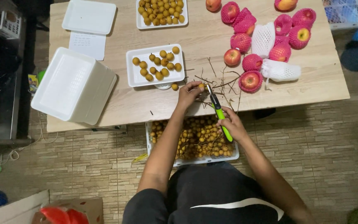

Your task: The person uses pruning shears to cut stems off small yellow fruits and places them into a white tray. The person repeatedly picks fruits from a basket, trims the stems, and arranges the fruits in the tray.

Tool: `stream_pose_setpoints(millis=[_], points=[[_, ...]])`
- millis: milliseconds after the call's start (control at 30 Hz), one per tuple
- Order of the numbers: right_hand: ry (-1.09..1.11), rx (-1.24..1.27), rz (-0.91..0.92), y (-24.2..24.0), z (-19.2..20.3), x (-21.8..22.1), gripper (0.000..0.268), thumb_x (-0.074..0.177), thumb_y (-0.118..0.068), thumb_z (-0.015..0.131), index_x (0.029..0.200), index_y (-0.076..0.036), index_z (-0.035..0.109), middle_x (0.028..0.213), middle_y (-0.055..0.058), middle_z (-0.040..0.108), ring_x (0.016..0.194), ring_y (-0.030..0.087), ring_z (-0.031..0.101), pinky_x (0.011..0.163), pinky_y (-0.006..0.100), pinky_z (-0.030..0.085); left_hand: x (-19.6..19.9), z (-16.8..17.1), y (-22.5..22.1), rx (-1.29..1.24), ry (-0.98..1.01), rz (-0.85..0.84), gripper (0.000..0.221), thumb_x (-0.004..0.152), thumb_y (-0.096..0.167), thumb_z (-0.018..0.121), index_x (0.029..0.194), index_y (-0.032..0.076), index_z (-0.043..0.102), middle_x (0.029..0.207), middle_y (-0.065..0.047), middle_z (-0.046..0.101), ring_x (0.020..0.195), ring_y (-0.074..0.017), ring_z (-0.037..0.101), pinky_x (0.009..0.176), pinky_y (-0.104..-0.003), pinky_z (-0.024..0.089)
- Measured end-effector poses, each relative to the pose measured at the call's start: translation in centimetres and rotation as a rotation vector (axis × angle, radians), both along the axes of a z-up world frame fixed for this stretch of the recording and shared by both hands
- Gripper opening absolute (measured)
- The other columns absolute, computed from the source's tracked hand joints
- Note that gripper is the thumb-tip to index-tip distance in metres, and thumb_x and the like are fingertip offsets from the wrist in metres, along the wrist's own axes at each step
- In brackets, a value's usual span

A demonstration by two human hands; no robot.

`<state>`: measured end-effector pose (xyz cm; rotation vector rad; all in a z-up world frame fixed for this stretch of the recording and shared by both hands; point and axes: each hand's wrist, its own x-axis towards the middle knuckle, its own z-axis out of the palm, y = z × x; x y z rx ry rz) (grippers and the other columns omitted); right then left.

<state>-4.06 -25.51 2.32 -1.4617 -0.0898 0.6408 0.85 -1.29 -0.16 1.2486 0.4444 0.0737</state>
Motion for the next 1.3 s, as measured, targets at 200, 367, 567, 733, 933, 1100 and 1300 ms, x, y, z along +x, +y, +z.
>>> stream_pose_setpoints(millis=[200, 367, 567, 733, 933, 1100, 1300], points=[[-0.001, -0.024, -0.012, 0.4, 1.2, -0.2, 0.068, 0.082, -0.012, 0.069, 0.146, -0.005, 0.050, 0.120, 0.018, 0.057, 0.086, 0.024, 0.069, 0.064, 0.038, 0.063, 0.7, -1.5, -0.2, -0.017, -0.024, -0.029, 0.040, 0.081, 0.010, 0.089, 0.119, 0.005, 0.074, 0.100, -0.016, 0.071, 0.085, -0.0201, 0.074, 0.067, -0.031, 0.067], [-0.015, -0.033, -0.025, 0.6, 1.7, -0.2, 0.067, 0.083, -0.008, 0.071, 0.146, -0.003, 0.051, 0.118, 0.017, 0.055, 0.086, 0.024, 0.068, 0.062, 0.039, 0.064, 0.9, -2.2, -0.6, -0.020, -0.032, -0.038, 0.040, 0.082, 0.012, 0.089, 0.118, 0.005, 0.074, 0.099, -0.016, 0.071, 0.083, -0.0200, 0.074, 0.067, -0.031, 0.067], [-0.049, -0.009, -0.081, 0.5, 0.8, -0.4, 0.063, 0.084, 0.000, 0.070, 0.144, 0.001, 0.053, 0.111, 0.020, 0.054, 0.077, 0.026, 0.069, 0.052, 0.040, 0.064, 1.3, -2.6, -0.9, -0.039, -0.010, -0.041, 0.037, 0.084, 0.008, 0.086, 0.118, 0.002, 0.073, 0.102, -0.018, 0.072, 0.085, -0.0211, 0.074, 0.069, -0.031, 0.067], [-0.045, 0.007, -0.099, -0.1, 0.5, -0.2, 0.061, 0.084, -0.001, 0.069, 0.143, 0.001, 0.054, 0.109, 0.023, 0.058, 0.075, 0.029, 0.071, 0.049, 0.041, 0.064, 1.4, -2.6, -0.9, -0.085, 0.038, 0.029, 0.031, 0.093, 0.000, 0.064, 0.124, 0.002, 0.069, 0.107, -0.023, 0.067, 0.086, -0.0262, 0.076, 0.069, -0.034, 0.070], [-0.020, 0.034, -0.148, -1.0, -0.3, 0.0, 0.061, 0.086, -0.009, 0.067, 0.144, 0.001, 0.050, 0.111, 0.024, 0.061, 0.077, 0.030, 0.070, 0.054, 0.044, 0.064, 2.9, -4.5, -0.7, 0.678, 0.000, -0.076, 0.032, 0.080, 0.013, 0.074, 0.111, 0.020, 0.074, 0.086, -0.005, 0.055, 0.086, -0.0249, 0.067, 0.086, -0.043, 0.058], [-0.005, 0.034, -0.134, -1.1, -0.3, 0.1, 0.061, 0.087, -0.009, 0.067, 0.144, 0.002, 0.049, 0.110, 0.023, 0.063, 0.079, 0.031, 0.070, 0.054, 0.046, 0.064, 3.8, -2.2, -1.8, 1.076, 0.181, -0.374, 0.045, 0.088, 0.037, 0.080, 0.128, 0.023, 0.067, 0.118, -0.010, 0.059, 0.117, -0.0383, 0.067, 0.100, -0.051, 0.057], [0.014, 0.051, -0.111, -1.1, -0.4, 0.0, 0.061, 0.086, -0.011, 0.067, 0.144, 0.001, 0.050, 0.109, 0.020, 0.062, 0.083, 0.030, 0.070, 0.060, 0.043, 0.066, 4.1, -4.8, -1.0, 0.566, -0.086, -0.071, 0.033, 0.092, 0.035, 0.075, 0.119, 0.015, 0.074, 0.100, -0.011, 0.072, 0.101, -0.0294, 0.070, 0.090, -0.043, 0.056]])
